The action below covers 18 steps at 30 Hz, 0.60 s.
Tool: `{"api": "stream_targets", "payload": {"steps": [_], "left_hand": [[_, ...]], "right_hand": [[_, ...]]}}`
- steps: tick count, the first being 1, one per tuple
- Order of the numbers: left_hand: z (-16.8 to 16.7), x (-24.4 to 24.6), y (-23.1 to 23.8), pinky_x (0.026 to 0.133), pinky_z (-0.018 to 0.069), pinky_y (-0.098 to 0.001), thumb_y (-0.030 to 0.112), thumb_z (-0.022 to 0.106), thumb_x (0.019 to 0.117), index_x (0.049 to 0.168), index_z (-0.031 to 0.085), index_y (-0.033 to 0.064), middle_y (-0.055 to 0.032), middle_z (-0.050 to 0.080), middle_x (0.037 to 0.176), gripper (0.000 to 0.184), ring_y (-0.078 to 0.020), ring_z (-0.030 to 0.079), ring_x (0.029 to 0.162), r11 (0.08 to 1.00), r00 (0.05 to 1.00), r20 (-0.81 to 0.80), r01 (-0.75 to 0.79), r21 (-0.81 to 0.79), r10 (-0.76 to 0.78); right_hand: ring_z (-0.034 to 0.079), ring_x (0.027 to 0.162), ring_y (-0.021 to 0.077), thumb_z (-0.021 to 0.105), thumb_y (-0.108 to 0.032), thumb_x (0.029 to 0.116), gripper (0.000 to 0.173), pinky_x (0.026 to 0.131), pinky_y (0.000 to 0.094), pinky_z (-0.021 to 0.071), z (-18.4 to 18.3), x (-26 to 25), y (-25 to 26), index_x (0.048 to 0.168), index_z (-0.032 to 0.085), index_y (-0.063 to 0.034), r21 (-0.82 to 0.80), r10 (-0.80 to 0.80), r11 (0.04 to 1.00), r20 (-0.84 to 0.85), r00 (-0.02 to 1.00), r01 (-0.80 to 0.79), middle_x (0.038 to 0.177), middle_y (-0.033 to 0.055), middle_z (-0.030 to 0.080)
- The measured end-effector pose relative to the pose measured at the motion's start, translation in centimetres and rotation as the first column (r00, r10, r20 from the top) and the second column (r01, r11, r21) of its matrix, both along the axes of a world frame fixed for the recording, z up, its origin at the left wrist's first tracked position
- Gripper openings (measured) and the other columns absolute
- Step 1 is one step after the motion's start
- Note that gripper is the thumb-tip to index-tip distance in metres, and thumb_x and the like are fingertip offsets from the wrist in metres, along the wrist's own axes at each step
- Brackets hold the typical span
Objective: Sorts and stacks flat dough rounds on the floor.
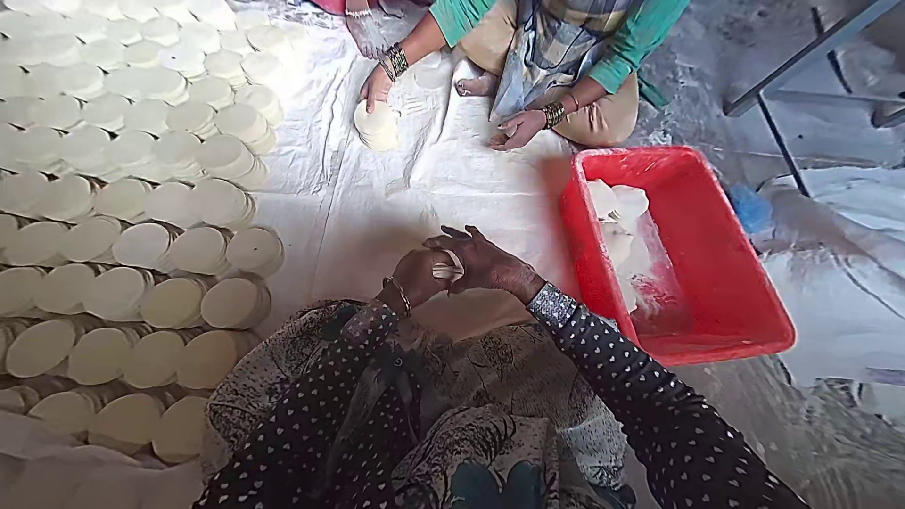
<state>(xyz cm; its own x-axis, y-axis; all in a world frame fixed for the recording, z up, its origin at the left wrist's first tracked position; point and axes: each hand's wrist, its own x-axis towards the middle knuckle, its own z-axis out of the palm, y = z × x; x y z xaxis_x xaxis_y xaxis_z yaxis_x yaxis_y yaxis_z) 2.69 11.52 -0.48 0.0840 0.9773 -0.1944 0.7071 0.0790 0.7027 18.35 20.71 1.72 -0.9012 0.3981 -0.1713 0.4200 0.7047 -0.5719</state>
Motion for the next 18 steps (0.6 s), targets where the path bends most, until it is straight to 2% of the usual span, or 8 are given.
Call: {"api": "stream_targets", "payload": {"steps": [2,4,6,10,12,14,16,18], "left_hand": [[0.4,0.4,-0.4,0.085,0.0528,-0.0552,0.007,0.083,0.0799,0.097,0.075,-0.0004,-0.0194,0.072,0.094,0.02,-0.0338,0.069,0.091,0.997,0.999,0.05,-0.023,0.078,0.019],[-1.5,-0.1,-0.8,0.09,0.0555,-0.0501,0.007,0.083,0.0785,0.103,0.073,-0.0006,-0.0174,0.073,0.099,0.028,-0.0286,0.071,0.095,0.98,0.979,0.156,-0.149,0.132,0.128],[-3.2,-1.2,-1.1,0.091,0.0563,-0.0448,0.004,0.083,0.0783,0.11,0.068,-0.0049,-0.0187,0.072,0.103,0.037,-0.0262,0.071,0.097,0.939,0.922,0.278,-0.316,0.137,0.27],[-4.0,-4.7,-1.4,0.088,0.0584,-0.0415,0.007,0.069,0.0939,0.122,0.062,-0.0053,-0.018,0.07,0.109,0.031,-0.0233,0.07,0.097,0.777,0.707,0.519,-0.618,0.122,0.481],[-4.7,-5.9,-1.4,0.094,0.0546,-0.0431,0.019,0.057,0.105,0.126,0.061,-0.0029,-0.0176,0.068,0.118,0.03,-0.0238,0.068,0.106,0.647,0.458,0.641,-0.759,-0.08,0.616],[-5.8,-6.3,-1.2,0.095,0.0495,-0.0433,0.035,0.041,0.1114,0.134,0.056,-0.0015,-0.018,0.065,0.125,0.046,-0.0246,0.064,0.111,0.541,0.178,0.666,-0.746,-0.388,0.724],[-7.4,-5.7,-0.9,0.096,0.0498,-0.0445,0.055,0.029,0.1095,0.142,0.05,-0.0001,-0.0199,0.061,0.132,0.067,-0.0274,0.063,0.112,0.469,0.019,0.584,-0.617,-0.631,0.811],[-8.7,-4.7,-0.4,0.091,0.0496,-0.0443,0.064,0.025,0.1064,0.143,0.046,0.0003,-0.0206,0.058,0.128,0.076,-0.0281,0.061,0.105,0.431,-0.025,0.525,-0.537,-0.725,0.851]], "right_hand": [[0.065,0.119,0.029,0.096,-0.019,0.0662,0.09,0.116,0.0575,0.037,-2.0,-0.1,-0.2,0.145,0.054,-0.0112,-0.126,-0.004,0.992,-0.026,1.0,0.001,0.123,0.0121,0.071],[0.07,0.099,0.0265,0.095,-0.016,0.0676,0.075,0.093,0.0523,0.0546,-4.4,-0.7,0.1,0.134,0.061,-0.0098,-0.326,-0.101,0.943,-0.074,0.992,0.071,0.108,0.0137,0.073],[0.07,0.098,0.0253,0.094,-0.017,0.0685,0.061,0.09,0.0515,0.055,-5.8,-2.3,0.3,0.122,0.067,-0.0089,-0.369,-0.169,0.917,-0.014,0.985,0.153,0.104,0.0128,0.073],[0.071,0.091,0.0334,0.089,-0.027,0.0774,0.036,0.083,0.0586,0.0538,-6.0,-5.7,0.0,0.102,0.075,-0.006,-0.139,-0.261,0.955,0.016,0.965,0.261,0.092,0.0158,0.073],[0.072,0.084,0.0283,0.091,-0.022,0.0774,0.036,0.079,0.0535,0.0569,-6.5,-5.3,-0.9,0.104,0.074,-0.0049,-0.183,-0.405,0.911,-0.226,0.886,0.37,0.09,0.0144,0.074],[0.074,0.085,0.0204,0.09,-0.019,0.0774,0.042,0.08,0.0454,0.0608,-8.1,-4.5,-1.2,0.112,0.072,-0.0051,-0.23,-0.507,0.862,-0.417,0.755,0.452,0.094,0.011,0.076],[0.074,0.086,0.0254,0.09,-0.024,0.078,0.044,0.08,0.0509,0.0597,-10.6,-4.0,-1.5,0.113,0.072,-0.0053,-0.19,-0.572,0.819,-0.342,0.746,0.541,0.094,0.0132,0.076],[0.071,0.084,0.0382,0.09,-0.026,0.0797,0.041,0.076,0.0612,0.0547,-12.6,-4.2,-2.0,0.107,0.071,-0.0016,-0.099,-0.592,0.806,-0.154,0.791,0.584,0.09,0.0206,0.072]]}}
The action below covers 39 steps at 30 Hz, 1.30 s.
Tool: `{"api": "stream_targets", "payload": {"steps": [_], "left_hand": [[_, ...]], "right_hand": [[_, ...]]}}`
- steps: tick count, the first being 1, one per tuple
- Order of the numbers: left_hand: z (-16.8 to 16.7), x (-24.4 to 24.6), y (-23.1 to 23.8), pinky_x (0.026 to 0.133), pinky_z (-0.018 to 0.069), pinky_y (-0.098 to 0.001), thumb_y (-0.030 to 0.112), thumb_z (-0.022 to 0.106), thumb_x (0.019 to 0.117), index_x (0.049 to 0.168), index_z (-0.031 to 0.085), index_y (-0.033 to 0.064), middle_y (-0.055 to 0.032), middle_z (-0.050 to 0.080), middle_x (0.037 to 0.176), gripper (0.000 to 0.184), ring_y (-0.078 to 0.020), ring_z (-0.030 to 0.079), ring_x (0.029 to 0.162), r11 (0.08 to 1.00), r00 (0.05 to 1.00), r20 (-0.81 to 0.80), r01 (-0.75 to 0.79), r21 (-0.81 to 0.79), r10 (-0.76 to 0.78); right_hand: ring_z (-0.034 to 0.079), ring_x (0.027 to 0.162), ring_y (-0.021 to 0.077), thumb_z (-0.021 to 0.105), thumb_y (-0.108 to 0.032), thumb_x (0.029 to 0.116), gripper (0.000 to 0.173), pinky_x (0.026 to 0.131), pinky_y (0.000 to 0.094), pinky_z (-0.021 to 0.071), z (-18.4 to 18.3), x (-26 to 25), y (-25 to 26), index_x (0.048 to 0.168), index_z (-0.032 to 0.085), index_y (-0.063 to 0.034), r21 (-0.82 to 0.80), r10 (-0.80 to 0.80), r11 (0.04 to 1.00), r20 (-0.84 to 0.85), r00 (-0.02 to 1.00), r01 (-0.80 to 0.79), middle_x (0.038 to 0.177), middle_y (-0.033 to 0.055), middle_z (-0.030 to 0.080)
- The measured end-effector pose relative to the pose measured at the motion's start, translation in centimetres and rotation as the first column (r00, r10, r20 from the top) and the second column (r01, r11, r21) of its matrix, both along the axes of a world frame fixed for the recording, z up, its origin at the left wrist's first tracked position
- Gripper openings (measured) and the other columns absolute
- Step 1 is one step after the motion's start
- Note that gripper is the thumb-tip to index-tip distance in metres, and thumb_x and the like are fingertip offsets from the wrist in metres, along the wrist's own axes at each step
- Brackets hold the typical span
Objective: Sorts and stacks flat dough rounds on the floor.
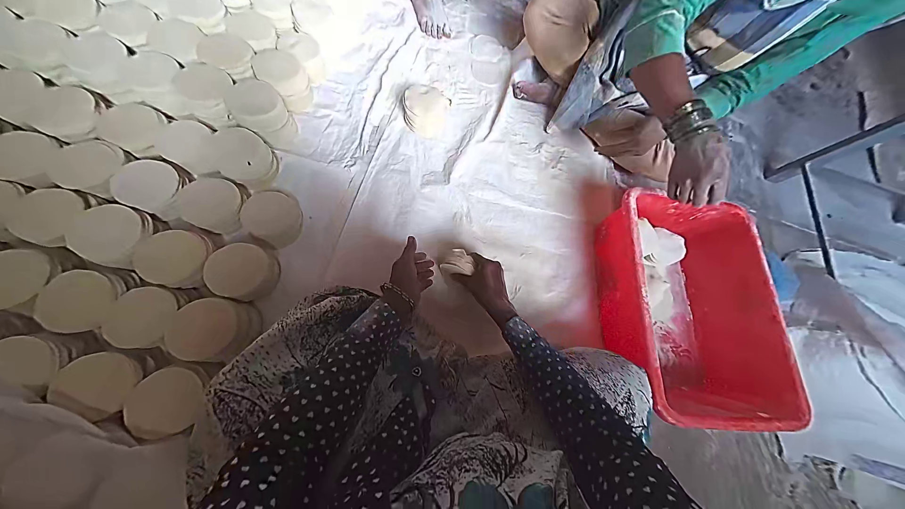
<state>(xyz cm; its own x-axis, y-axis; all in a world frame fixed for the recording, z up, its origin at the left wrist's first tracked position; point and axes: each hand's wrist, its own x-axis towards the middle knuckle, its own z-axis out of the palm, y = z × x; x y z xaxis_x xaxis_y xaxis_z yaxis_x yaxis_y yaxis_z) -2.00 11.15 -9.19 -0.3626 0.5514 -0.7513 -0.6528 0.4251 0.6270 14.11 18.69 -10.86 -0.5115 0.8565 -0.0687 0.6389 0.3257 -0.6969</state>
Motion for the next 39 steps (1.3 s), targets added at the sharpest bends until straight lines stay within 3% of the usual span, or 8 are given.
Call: {"api": "stream_targets", "payload": {"steps": [12,17,21,25,29,33,36,39], "left_hand": [[0.6,1.6,0.9,0.118,0.032,-0.0498,0.066,0.019,0.1055,0.153,0.041,0.0047,-0.0161,0.042,0.158,0.08,-0.0293,0.04,0.145,0.975,0.999,-0.033,0.031,0.22,-0.024],[0.2,2.1,1.2,0.114,0.0363,-0.0464,0.063,0.014,0.1066,0.153,0.038,0.002,-0.0189,0.046,0.153,0.081,-0.0294,0.046,0.139,0.971,0.999,-0.03,0.04,0.235,-0.034],[-0.2,1.4,1.3,0.116,0.033,-0.0497,0.064,0.017,0.1065,0.153,0.04,0.0044,-0.0169,0.044,0.155,0.079,-0.0296,0.042,0.143,0.969,0.999,-0.047,0.007,0.246,0.005],[-0.4,2.2,1.6,0.113,0.0369,-0.0474,0.064,0.015,0.1062,0.153,0.038,0.0018,-0.019,0.047,0.153,0.081,-0.0292,0.048,0.138,0.973,0.998,-0.052,0.034,0.229,-0.023],[-0.6,1.7,1.5,0.115,0.0371,-0.0453,0.063,0.016,0.1068,0.154,0.037,0.0043,-0.0165,0.044,0.155,0.078,-0.0275,0.046,0.14,0.96,0.998,-0.065,0.003,0.28,0.016],[-0.2,2.4,1.5,0.116,0.0328,-0.0468,0.064,0.014,0.106,0.155,0.038,0.0052,-0.0154,0.045,0.156,0.08,-0.0271,0.043,0.142,0.966,0.996,-0.094,0.034,0.257,-0.01],[-0.3,1.7,1.4,0.118,0.0323,-0.0475,0.063,0.016,0.1068,0.156,0.036,0.0067,-0.0136,0.042,0.158,0.078,-0.0268,0.041,0.145,0.954,0.996,-0.079,-0.009,0.3,0.034],[0.3,2.0,0.9,0.117,0.0333,-0.0465,0.065,0.014,0.1057,0.155,0.037,0.0053,-0.0153,0.042,0.158,0.081,-0.0279,0.042,0.143,0.962,0.995,-0.098,0.045,0.271,-0.02]], "right_hand": [[0.074,0.084,0.0325,0.086,-0.025,0.083,0.038,0.079,0.0556,0.0579,-0.1,-1.9,-1.5,0.109,0.073,-0.0015,0.111,-0.111,0.987,-0.05,0.993,0.116,0.091,0.0162,0.075],[0.073,0.091,0.0365,0.083,-0.032,0.085,0.04,0.083,0.0594,0.0553,-0.3,-1.6,-1.8,0.112,0.073,-0.004,0.041,-0.126,0.992,0.096,0.987,0.123,0.095,0.0176,0.075],[0.074,0.084,0.0295,0.085,-0.025,0.0815,0.041,0.077,0.053,0.0586,0.1,-1.6,-1.9,0.115,0.072,-0.0048,0.087,-0.184,0.977,-0.097,0.978,0.192,0.092,0.0145,0.076],[0.073,0.092,0.0378,0.083,-0.031,0.0844,0.041,0.084,0.0599,0.0548,-0.5,-1.7,-1.4,0.113,0.073,-0.0026,0.013,-0.102,0.995,0.104,0.989,0.101,0.095,0.0191,0.075],[0.074,0.085,0.0252,0.087,-0.025,0.0803,0.041,0.079,0.0489,0.0591,-0.8,-1.4,-2.2,0.113,0.072,-0.006,0.084,-0.19,0.975,-0.147,0.971,0.203,0.094,0.0114,0.076],[0.074,0.092,0.0331,0.084,-0.019,0.0828,0.034,0.085,0.0562,0.0566,-1.2,-1.7,-1.8,0.112,0.075,-0.0038,0.012,-0.155,0.988,-0.042,0.987,0.156,0.098,0.0163,0.076],[0.073,0.083,0.0237,0.086,-0.01,0.0765,0.035,0.077,0.0462,0.0599,-1.3,-1.6,-2.2,0.108,0.072,-0.0032,0.084,-0.183,0.974,-0.264,0.947,0.211,0.093,0.0121,0.075],[0.074,0.091,0.0289,0.088,-0.024,0.0798,0.045,0.084,0.053,0.0586,-1.5,-1.4,-2.4,0.116,0.072,-0.0038,0.016,-0.189,0.981,-0.132,0.973,0.192,0.099,0.0145,0.076]]}}
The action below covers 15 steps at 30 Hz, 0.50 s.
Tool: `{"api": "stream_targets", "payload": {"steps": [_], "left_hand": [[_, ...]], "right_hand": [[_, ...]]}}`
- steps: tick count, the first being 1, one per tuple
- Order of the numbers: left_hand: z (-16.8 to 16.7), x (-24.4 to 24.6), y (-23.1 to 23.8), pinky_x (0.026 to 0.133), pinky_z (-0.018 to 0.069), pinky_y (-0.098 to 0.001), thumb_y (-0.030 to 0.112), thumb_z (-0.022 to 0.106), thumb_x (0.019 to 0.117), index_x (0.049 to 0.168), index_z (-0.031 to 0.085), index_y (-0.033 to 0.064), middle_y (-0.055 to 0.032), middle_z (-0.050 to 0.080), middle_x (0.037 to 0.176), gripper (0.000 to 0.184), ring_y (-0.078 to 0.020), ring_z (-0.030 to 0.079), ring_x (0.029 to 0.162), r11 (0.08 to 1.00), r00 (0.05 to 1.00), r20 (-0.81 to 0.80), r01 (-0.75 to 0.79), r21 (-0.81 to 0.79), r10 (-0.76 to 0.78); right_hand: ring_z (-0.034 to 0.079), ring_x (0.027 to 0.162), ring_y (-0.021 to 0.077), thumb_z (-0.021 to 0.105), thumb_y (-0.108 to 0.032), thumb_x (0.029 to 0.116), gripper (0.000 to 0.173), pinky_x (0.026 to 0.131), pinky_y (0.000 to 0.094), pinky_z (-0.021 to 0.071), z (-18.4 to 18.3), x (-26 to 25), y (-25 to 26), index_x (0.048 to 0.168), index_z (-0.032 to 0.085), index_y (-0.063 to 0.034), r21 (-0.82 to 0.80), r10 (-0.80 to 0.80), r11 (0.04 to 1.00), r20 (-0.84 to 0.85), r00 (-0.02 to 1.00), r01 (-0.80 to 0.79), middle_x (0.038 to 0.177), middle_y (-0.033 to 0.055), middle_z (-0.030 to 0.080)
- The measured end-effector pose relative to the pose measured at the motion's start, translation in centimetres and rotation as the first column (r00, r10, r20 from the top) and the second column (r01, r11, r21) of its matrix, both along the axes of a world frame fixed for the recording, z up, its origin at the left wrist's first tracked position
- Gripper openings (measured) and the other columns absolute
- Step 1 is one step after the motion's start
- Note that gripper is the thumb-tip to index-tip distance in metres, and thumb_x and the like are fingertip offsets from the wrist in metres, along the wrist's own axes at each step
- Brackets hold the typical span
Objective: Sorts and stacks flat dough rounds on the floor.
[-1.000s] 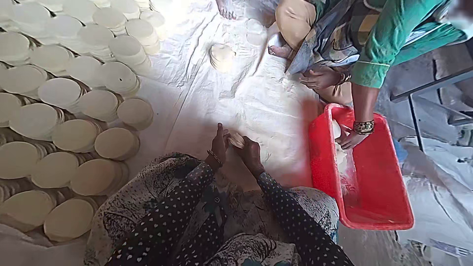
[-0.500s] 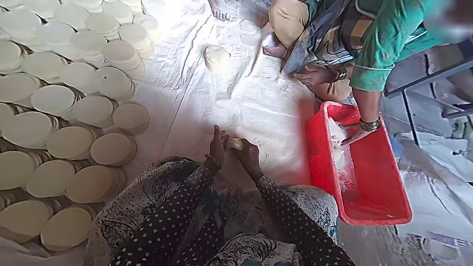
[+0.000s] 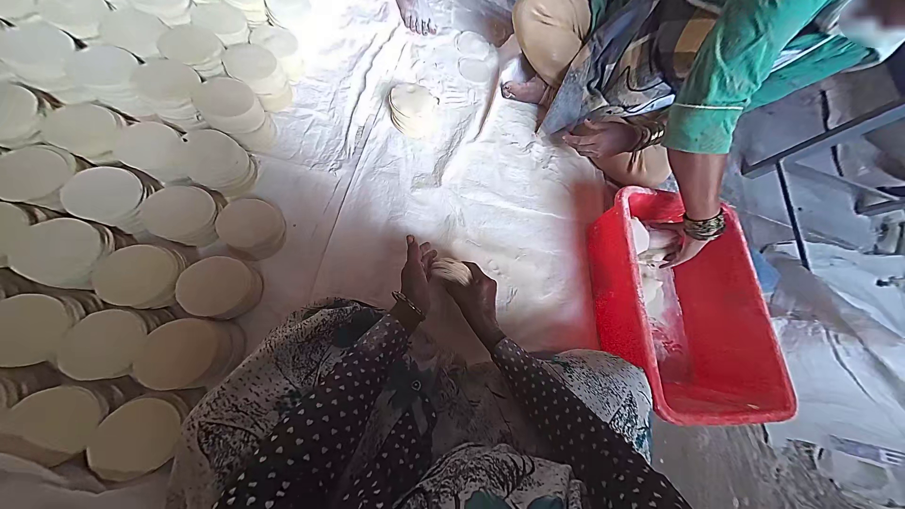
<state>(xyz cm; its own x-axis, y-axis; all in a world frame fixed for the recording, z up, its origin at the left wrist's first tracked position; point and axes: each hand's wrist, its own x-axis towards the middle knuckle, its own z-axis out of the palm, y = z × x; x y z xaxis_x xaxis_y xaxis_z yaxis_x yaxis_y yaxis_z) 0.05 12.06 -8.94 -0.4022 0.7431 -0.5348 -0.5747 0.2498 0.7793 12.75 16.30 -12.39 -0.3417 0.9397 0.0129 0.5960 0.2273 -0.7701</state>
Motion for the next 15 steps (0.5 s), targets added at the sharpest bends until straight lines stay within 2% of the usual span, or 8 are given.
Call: {"api": "stream_targets", "payload": {"steps": [2,5,6,7,9,11,13,15], "left_hand": [[0.04,0.06,0.23,0.117,0.0334,-0.0468,0.065,0.014,0.1057,0.155,0.037,0.0059,-0.0146,0.042,0.158,0.081,-0.0278,0.042,0.143,1.0,1.0,-0.017,0.005,0.005,-0.005],[-0.43,-0.45,0.12,0.117,0.0307,-0.0506,0.065,0.016,0.1056,0.156,0.036,0.0085,-0.0125,0.04,0.16,0.079,-0.0277,0.038,0.146,1.0,1.0,-0.012,-0.021,0.006,0.021],[-0.47,-0.46,0.22,0.117,0.0311,-0.05,0.065,0.016,0.1056,0.157,0.036,0.0086,-0.0125,0.04,0.16,0.079,-0.0275,0.038,0.146,1.0,1.0,-0.006,-0.023,-0.002,0.023],[-0.41,-0.27,0.23,0.118,0.0319,-0.0481,0.065,0.016,0.1057,0.157,0.035,0.0079,-0.0132,0.039,0.16,0.079,-0.0271,0.039,0.146,1.0,1.0,-0.002,-0.016,-0.01,0.016],[-0.39,0.3,0.28,0.117,0.0342,-0.0456,0.064,0.015,0.106,0.157,0.034,0.0053,-0.0158,0.041,0.159,0.08,-0.0273,0.042,0.144,1.0,1.0,-0.016,0.001,-0.012,-0.001],[-0.58,-0.03,0.6,0.116,0.0332,-0.0482,0.063,0.015,0.1067,0.156,0.036,0.0041,-0.0168,0.043,0.157,0.079,-0.0285,0.042,0.143,1.0,0.999,-0.029,-0.019,0.006,0.019],[-0.71,-0.26,0.39,0.117,0.0319,-0.0488,0.063,0.015,0.1068,0.157,0.034,0.0057,-0.0154,0.04,0.159,0.078,-0.0282,0.04,0.145,1.0,1.0,-0.021,-0.022,0.006,0.022],[-0.71,0.03,0.32,0.117,0.0338,-0.0449,0.064,0.014,0.1063,0.157,0.033,0.0054,-0.0161,0.04,0.159,0.08,-0.0273,0.042,0.144,1.0,1.0,-0.027,-0.006,-0.002,0.006]], "right_hand": [[0.073,0.092,0.032,0.088,-0.025,0.0798,0.043,0.086,0.0565,0.0563,-0.19,-0.45,0.82,0.113,0.074,-0.0025,-0.05,0.019,0.999,0.044,0.999,-0.017,0.099,0.0168,0.076],[0.074,0.085,0.0215,0.089,-0.021,0.0773,0.043,0.079,0.0447,0.0602,0.05,-0.16,0.03,0.113,0.072,-0.0052,0.034,-0.05,0.998,-0.111,0.993,0.054,0.095,0.0108,0.076],[0.074,0.087,0.0228,0.089,-0.023,0.0774,0.047,0.08,0.0461,0.0597,0.44,-0.06,-0.08,0.116,0.071,-0.0057,0.022,-0.056,0.998,-0.084,0.995,0.058,0.097,0.0113,0.076],[0.073,0.091,0.0274,0.089,-0.027,0.0787,0.05,0.083,0.0513,0.0586,0.72,-0.07,-0.04,0.12,0.07,-0.0057,-0.016,-0.041,0.999,0.0,0.999,0.041,0.101,0.0133,0.075],[0.073,0.094,0.0346,0.087,-0.028,0.0813,0.045,0.085,0.0579,0.0554,0.48,-0.4,0.45,0.117,0.073,-0.0039,-0.069,0.002,0.998,0.11,0.994,0.006,0.1,0.0176,0.075],[0.074,0.088,0.0309,0.088,-0.024,0.0799,0.041,0.082,0.0544,0.0574,0.3,-0.75,0.66,0.113,0.074,-0.0036,-0.015,-0.017,1.0,0.01,1.0,0.018,0.096,0.0159,0.076],[0.073,0.083,0.0255,0.088,-0.022,0.0783,0.043,0.077,0.0486,0.0586,0.53,-0.36,0.01,0.114,0.072,-0.0044,0.012,-0.064,0.998,-0.085,0.994,0.065,0.093,0.0132,0.075],[0.073,0.09,0.0317,0.087,-0.027,0.0802,0.05,0.082,0.0549,0.0582,0.72,-0.17,-0.06,0.122,0.069,-0.0052,-0.026,-0.025,0.999,0.044,0.999,0.026,0.099,0.016,0.075]]}}
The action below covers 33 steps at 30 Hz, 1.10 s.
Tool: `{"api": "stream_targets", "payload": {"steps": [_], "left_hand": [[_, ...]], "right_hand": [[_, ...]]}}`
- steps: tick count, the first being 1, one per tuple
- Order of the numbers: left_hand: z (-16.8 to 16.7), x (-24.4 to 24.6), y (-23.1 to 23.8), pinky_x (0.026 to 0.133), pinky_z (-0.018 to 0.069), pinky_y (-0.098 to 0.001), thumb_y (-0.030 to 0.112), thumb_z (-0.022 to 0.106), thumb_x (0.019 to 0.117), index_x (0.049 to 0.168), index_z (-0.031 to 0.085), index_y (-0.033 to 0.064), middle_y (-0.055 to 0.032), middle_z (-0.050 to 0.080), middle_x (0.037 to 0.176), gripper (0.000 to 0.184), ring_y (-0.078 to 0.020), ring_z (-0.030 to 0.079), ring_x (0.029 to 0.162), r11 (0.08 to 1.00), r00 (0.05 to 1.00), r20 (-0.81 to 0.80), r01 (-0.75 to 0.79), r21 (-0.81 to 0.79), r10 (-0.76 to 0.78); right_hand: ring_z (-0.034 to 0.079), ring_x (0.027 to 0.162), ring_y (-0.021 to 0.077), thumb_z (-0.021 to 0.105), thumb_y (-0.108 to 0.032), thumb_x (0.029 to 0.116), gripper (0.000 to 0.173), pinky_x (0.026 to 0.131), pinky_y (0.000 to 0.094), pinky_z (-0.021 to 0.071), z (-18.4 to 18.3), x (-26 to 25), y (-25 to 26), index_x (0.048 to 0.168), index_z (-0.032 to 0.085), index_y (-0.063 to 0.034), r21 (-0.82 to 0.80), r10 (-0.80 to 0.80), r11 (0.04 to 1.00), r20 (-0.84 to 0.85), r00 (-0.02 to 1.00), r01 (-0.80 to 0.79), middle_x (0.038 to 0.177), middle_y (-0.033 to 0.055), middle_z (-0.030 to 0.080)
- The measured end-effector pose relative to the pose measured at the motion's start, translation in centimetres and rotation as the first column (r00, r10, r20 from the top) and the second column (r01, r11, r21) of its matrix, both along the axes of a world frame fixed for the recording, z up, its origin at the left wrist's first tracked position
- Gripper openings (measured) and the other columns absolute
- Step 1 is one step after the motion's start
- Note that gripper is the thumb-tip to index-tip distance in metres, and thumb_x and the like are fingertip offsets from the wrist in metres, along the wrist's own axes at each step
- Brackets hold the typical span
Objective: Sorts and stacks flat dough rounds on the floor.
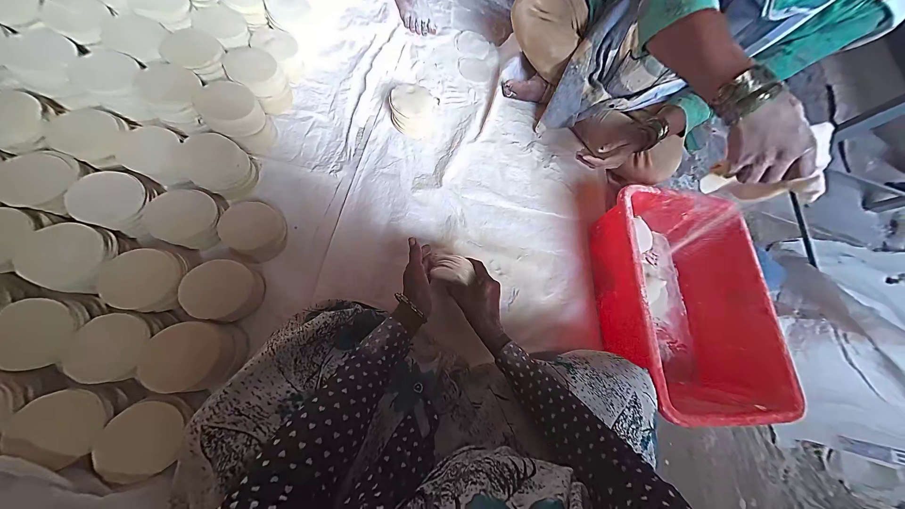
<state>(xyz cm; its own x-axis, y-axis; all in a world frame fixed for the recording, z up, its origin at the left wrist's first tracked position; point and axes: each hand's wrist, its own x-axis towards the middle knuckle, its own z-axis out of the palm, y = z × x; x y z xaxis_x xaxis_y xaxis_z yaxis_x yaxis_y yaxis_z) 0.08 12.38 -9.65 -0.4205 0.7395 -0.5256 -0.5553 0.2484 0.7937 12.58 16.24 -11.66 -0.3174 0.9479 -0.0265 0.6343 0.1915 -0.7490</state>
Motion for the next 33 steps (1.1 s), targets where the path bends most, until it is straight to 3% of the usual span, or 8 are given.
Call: {"api": "stream_targets", "payload": {"steps": [6,10,14,18,22,26,30,33], "left_hand": [[-0.3,-0.1,-0.2,0.116,0.033,-0.0474,0.065,0.014,0.1055,0.159,0.032,0.0089,-0.0138,0.039,0.16,0.08,-0.0267,0.041,0.144,1.0,1.0,-0.012,0.0,0.023,0.001],[0.3,0.4,-0.2,0.117,0.0326,-0.0466,0.064,0.011,0.106,0.159,0.032,0.0079,-0.0146,0.04,0.16,0.08,-0.0269,0.041,0.144,0.999,0.999,-0.019,0.033,-0.003,-0.033],[0.0,-0.2,-0.2,0.118,0.0326,-0.0444,0.063,0.015,0.1066,0.157,0.034,0.0055,-0.0152,0.039,0.16,0.079,-0.0259,0.041,0.145,1.0,1.0,0.009,-0.009,0.024,0.009],[0.1,0.3,0.1,0.117,0.0335,-0.0451,0.064,0.016,0.1064,0.155,0.037,0.0025,-0.0167,0.042,0.158,0.081,-0.0271,0.042,0.144,1.0,1.0,0.002,-0.013,-0.001,0.013],[-0.1,-0.2,0.1,0.117,0.0325,-0.0468,0.064,0.018,0.1063,0.155,0.037,0.0051,-0.0146,0.041,0.159,0.079,-0.0266,0.04,0.145,0.999,0.999,0.002,-0.037,0.005,0.037],[-0.2,0.3,0.3,0.117,0.0332,-0.0461,0.063,0.016,0.1069,0.155,0.037,0.0035,-0.0156,0.042,0.158,0.079,-0.0271,0.041,0.144,1.0,1.0,-0.001,-0.031,-0.006,0.031],[-0.4,-0.2,0.2,0.118,0.0316,-0.0468,0.062,0.02,0.1069,0.157,0.035,0.0062,-0.014,0.039,0.16,0.077,-0.0261,0.039,0.146,0.998,0.997,0.034,-0.068,0.01,0.068],[-0.6,0.2,0.2,0.117,0.0329,-0.0466,0.064,0.017,0.1061,0.156,0.037,0.0049,-0.0154,0.042,0.158,0.08,-0.0268,0.041,0.144,1.0,1.0,-0.004,-0.026,-0.012,0.026]], "right_hand": [[0.074,0.087,0.0267,0.088,-0.018,0.078,0.045,0.081,0.0495,0.0597,-0.2,-0.2,0.0,0.116,0.07,-0.0019,0.122,0.023,0.992,-0.138,0.99,-0.006,0.097,0.0151,0.075],[0.073,0.093,0.0357,0.086,-0.026,0.083,0.045,0.085,0.0586,0.0564,-0.8,-0.5,0.7,0.118,0.071,-0.0014,0.014,0.094,0.995,0.024,0.995,-0.094,0.1,0.0193,0.075],[0.074,0.085,0.0264,0.087,-0.023,0.0801,0.043,0.078,0.0493,0.0595,-0.4,-0.3,0.2,0.114,0.071,-0.0036,0.123,0.033,0.992,-0.115,0.993,-0.019,0.094,0.0137,0.075],[0.073,0.092,0.0358,0.085,-0.028,0.0822,0.041,0.083,0.0599,0.0554,-0.2,-0.4,0.6,0.114,0.074,-0.0048,0.009,0.088,0.996,0.084,0.993,-0.089,0.098,0.0174,0.075],[0.073,0.086,0.0262,0.087,-0.024,0.0794,0.041,0.079,0.0502,0.0586,-0.3,-0.2,0.3,0.112,0.073,-0.0053,0.106,0.029,0.994,-0.109,0.994,-0.017,0.095,0.0122,0.076],[0.073,0.092,0.036,0.086,-0.029,0.0809,0.041,0.082,0.0608,0.0546,-0.4,-0.5,1.0,0.114,0.075,-0.0069,-0.017,0.088,0.996,0.091,0.992,-0.087,0.098,0.0166,0.076],[0.073,0.084,0.0234,0.087,-0.024,0.0785,0.041,0.077,0.0481,0.059,-0.8,0.2,0.7,0.113,0.072,-0.0075,0.098,0.031,0.995,-0.141,0.989,-0.018,0.094,0.0104,0.075],[0.073,0.094,0.0337,0.088,-0.031,0.0803,0.049,0.085,0.0586,0.0559,-0.7,0.1,1.0,0.119,0.071,-0.006,-0.033,0.09,0.995,0.016,0.996,-0.09,0.101,0.0165,0.075]]}}
